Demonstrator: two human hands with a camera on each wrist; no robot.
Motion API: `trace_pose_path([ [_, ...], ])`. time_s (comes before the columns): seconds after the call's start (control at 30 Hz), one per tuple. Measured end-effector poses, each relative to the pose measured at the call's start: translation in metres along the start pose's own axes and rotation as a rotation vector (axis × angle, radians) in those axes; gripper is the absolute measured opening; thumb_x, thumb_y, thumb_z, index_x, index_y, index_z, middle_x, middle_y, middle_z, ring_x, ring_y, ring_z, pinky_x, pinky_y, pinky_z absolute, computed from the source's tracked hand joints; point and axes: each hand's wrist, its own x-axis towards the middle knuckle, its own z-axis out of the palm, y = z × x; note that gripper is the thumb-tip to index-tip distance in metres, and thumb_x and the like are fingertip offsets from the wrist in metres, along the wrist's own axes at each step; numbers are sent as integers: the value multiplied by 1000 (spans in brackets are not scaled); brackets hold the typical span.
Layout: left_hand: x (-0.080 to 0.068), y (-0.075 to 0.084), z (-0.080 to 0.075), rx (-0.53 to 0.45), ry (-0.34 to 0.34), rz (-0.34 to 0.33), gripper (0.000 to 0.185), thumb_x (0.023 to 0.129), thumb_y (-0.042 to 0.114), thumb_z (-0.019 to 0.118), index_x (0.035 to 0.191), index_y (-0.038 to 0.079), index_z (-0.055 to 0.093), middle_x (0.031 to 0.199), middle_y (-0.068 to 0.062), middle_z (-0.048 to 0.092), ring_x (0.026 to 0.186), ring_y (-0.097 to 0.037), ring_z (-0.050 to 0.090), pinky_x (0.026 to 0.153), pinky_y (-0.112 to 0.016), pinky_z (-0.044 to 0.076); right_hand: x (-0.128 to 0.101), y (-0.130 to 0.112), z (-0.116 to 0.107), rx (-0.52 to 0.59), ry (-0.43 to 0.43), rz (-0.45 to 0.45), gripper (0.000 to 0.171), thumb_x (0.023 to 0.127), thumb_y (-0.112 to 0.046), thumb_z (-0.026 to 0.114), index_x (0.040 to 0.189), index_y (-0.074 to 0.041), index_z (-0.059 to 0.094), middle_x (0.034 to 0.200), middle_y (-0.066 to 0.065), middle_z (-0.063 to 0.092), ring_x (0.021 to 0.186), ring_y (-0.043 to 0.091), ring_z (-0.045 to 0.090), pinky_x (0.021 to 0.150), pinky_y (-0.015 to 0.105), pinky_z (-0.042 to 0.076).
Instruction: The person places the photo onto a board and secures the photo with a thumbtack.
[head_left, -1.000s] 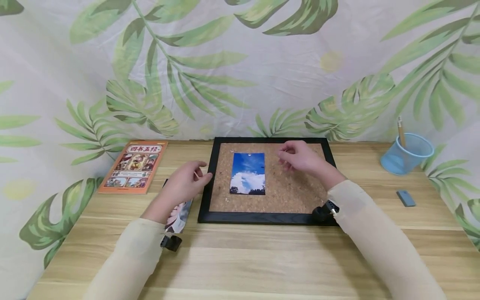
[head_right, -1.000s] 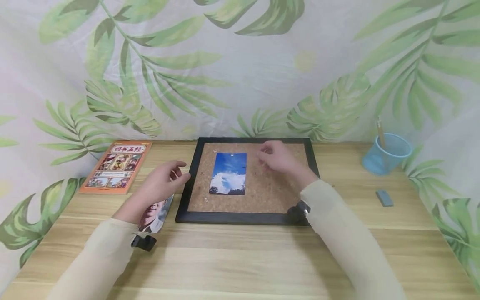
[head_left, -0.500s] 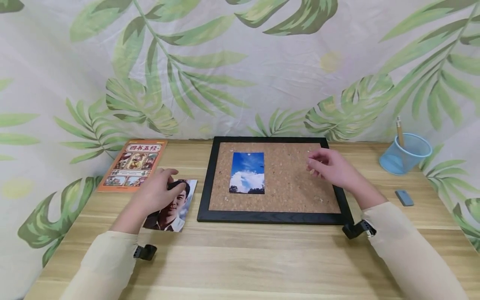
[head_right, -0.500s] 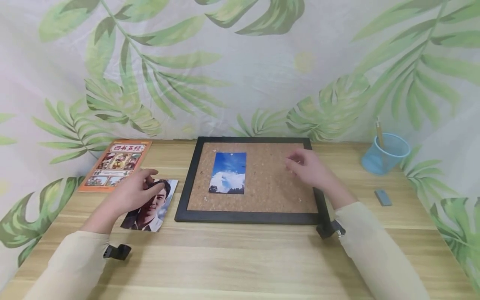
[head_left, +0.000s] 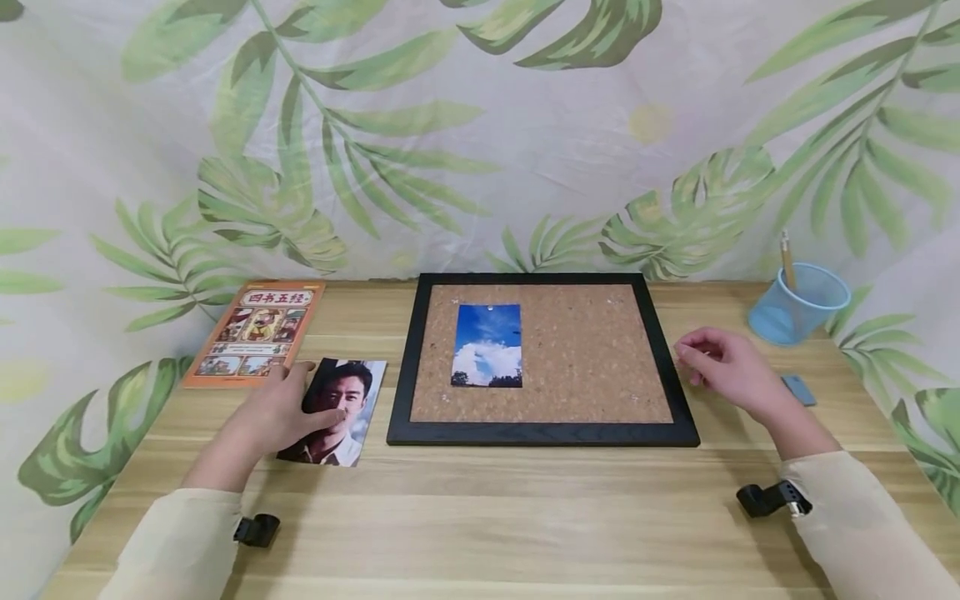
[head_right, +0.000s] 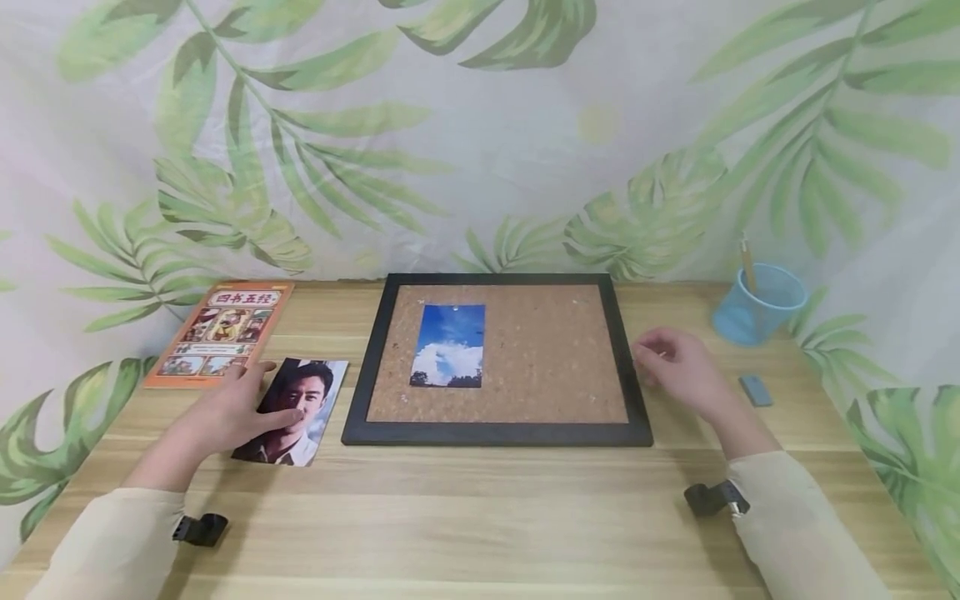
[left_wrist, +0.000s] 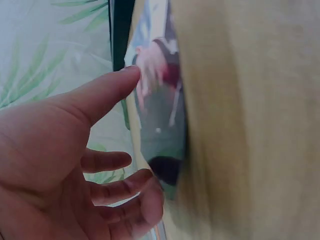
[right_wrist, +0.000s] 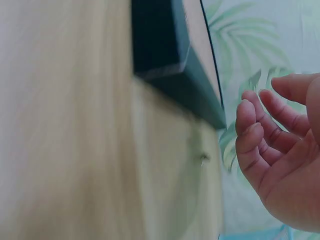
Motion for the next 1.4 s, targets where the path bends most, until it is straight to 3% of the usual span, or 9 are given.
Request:
trace_pose_path([
  [0.17, 1, -10, 4, -57, -10, 0, 102, 79, 54, 71, 144, -10, 24, 136, -44, 22, 110, -59, 46, 89, -65, 40, -11, 17, -10, -23, 5, 61, 39, 99, -33, 51, 114, 2, 56, 92, 20, 60, 68, 19, 59, 58, 31, 52],
  [0.47, -1, -25, -2, -193, 69, 115, 74, 85, 25, 72, 142, -4, 34, 112, -24, 53, 86, -28, 56, 69, -40, 47, -17, 32, -17, -77, -16, 156, 31, 98, -24, 54, 116, 1, 53, 86, 16, 62, 65, 18, 60, 54, 31, 51],
  [0.57, -4, -28, -4, -265, 58, 126, 69, 89, 25, 68, 144, 2, 35, 117, -24, 51, 87, -28, 59, 68, -35, 48, -15, 35, -16, -77, -26, 170, 31, 96, -22, 56, 116, 2, 52, 83, 14, 62, 61, 16, 59, 51, 30, 50],
  [0.67, -7, -29, -6, -371, 33, 113, 66, 92, 31, 64, 146, 8, 34, 125, -24, 47, 101, -38, 60, 70, -33, 51, -13, 39, -15, -84, -32, 171, 31, 95, -21, 58, 115, 2, 53, 81, 12, 61, 58, 16, 58, 49, 31, 50],
  [0.77, -10, -29, -8, -500, 18, 100, 65, 94, 32, 61, 148, 11, 32, 128, -23, 41, 107, -39, 60, 69, -31, 54, -9, 40, -13, -115, -34, 175, 32, 95, -24, 59, 112, 2, 53, 77, 11, 61, 55, 16, 57, 47, 32, 49],
  [0.87, -11, -28, -10, -574, 51, 96, 64, 93, 32, 61, 148, 13, 33, 130, -21, 41, 101, -21, 64, 66, -28, 55, -5, 40, -12, -142, -41, 191, 33, 95, -27, 59, 112, 0, 53, 75, 9, 60, 54, 17, 57, 47, 33, 49],
  [1.0, -10, -23, -11, -588, 107, 103, 61, 93, 31, 62, 146, 15, 38, 129, -18, 46, 89, 1, 61, 63, -27, 54, -1, 39, -11, -161, -51, 212, 34, 94, -29, 59, 112, 0, 53, 72, 7, 59, 54, 17, 56, 45, 33, 48],
  [1.2, -9, -13, -10, -584, 144, 118, 58, 92, 33, 63, 144, 20, 41, 126, -14, 47, 87, -2, 60, 62, -26, 53, 3, 41, -10, -173, -39, 228, 32, 94, -28, 59, 111, -1, 55, 71, 5, 59, 53, 17, 56, 44, 33, 47],
  [1.4, -5, -1, -8, -656, 108, 142, 60, 92, 31, 63, 145, 19, 39, 129, -14, 46, 84, -7, 63, 60, -31, 55, 8, 43, -8, -175, -39, 227, 30, 94, -27, 60, 109, -1, 57, 69, 4, 59, 53, 17, 56, 44, 32, 47],
])
